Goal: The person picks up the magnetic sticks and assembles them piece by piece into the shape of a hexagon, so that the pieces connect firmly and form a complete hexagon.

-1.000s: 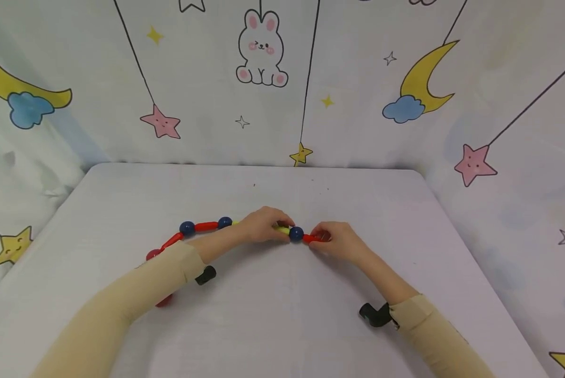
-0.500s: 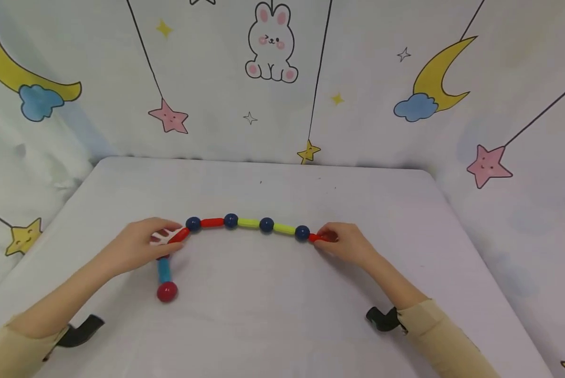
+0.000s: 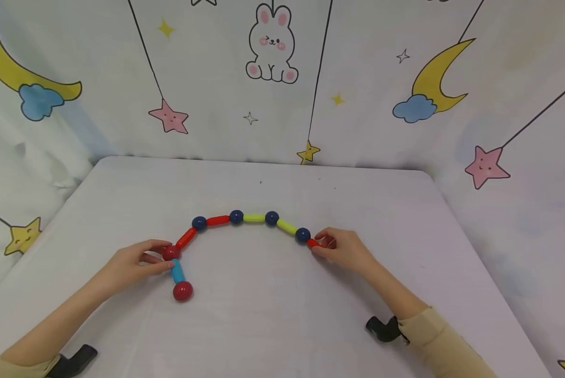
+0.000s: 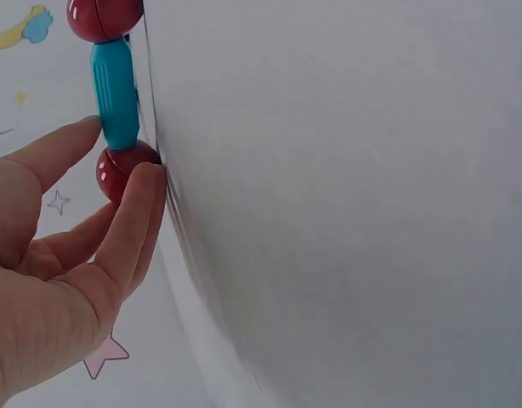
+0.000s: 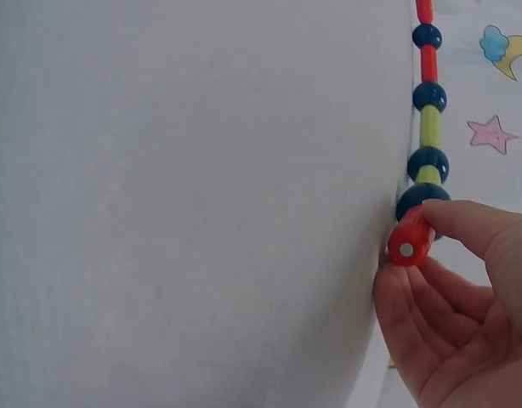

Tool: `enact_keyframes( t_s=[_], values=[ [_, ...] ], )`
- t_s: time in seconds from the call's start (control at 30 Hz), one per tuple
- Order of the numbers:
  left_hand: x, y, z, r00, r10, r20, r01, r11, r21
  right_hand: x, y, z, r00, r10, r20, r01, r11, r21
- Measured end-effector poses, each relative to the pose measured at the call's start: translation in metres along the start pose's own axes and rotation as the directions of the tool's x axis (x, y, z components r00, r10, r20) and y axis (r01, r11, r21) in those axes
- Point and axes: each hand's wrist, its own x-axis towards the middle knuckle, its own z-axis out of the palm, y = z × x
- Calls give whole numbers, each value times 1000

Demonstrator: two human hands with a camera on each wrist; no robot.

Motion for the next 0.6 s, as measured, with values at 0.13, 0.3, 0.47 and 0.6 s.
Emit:
enact_keyframes(
  t_s=[0.13, 0.3, 0.47, 0.6],
  values=[
    [4, 4, 9, 1000, 30, 0, -30, 1000, 2, -5, -7, 5, 999, 30, 16, -30, 999, 31],
    [5, 12, 17, 997, 76, 2, -76, 997, -6, -11, -14, 11, 996, 29, 79, -40, 990, 134],
    [2, 20, 21, 966, 258, -16, -255, 960, 114, -11, -15, 11, 984, -164, 68, 165, 986, -13],
    [0, 26, 23, 859, 495, 130, -511, 837, 195, 1, -13, 4, 895, -429, 119, 443, 832, -333]
  ],
)
